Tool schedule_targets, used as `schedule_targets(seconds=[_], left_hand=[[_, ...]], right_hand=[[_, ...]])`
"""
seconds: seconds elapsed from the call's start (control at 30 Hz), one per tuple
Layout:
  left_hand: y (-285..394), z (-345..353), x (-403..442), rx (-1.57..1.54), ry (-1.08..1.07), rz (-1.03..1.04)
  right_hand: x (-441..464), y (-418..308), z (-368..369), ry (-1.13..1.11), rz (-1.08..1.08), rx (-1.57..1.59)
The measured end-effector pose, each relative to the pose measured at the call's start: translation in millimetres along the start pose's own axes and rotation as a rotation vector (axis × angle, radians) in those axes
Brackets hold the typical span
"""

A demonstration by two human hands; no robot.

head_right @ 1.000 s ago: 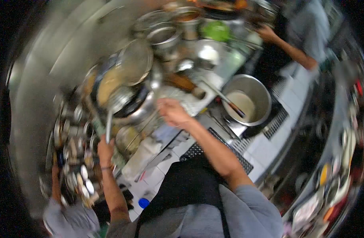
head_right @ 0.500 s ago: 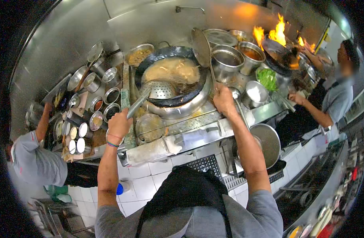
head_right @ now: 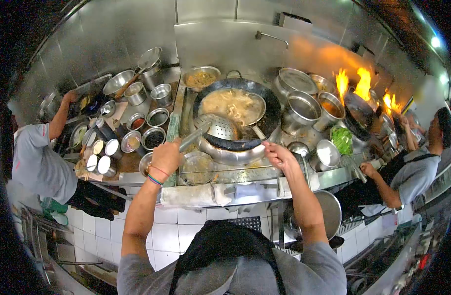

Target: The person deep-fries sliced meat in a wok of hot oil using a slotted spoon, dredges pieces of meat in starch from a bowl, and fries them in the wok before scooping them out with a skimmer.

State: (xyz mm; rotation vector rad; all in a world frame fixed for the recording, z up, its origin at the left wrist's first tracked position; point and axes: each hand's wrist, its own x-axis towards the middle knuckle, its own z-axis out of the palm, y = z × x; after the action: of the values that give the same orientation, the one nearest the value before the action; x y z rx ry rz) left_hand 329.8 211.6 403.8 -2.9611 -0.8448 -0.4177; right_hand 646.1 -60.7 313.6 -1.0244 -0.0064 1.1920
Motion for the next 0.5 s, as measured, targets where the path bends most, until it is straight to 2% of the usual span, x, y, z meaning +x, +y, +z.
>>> schedule_targets(seconds=[0.17, 0.33, 0.5], left_hand=[[2.2, 0.5, -1.2, -0.031, -0.002, 0.005], [2.3, 3.5, -2.2, -0.049, -0.025, 0.004], [-2.5, 16.5, -1.7, -0.106, -0.038, -0.024]], right_hand=[[26.0, -6.3, -2.9, -0.139, -0.018, 0.075], [35.1, 22.6, 1.1, -0.267, -0.065, 0.292], [9.4, 27.3, 4.7, -0.205, -0.128, 0.230]])
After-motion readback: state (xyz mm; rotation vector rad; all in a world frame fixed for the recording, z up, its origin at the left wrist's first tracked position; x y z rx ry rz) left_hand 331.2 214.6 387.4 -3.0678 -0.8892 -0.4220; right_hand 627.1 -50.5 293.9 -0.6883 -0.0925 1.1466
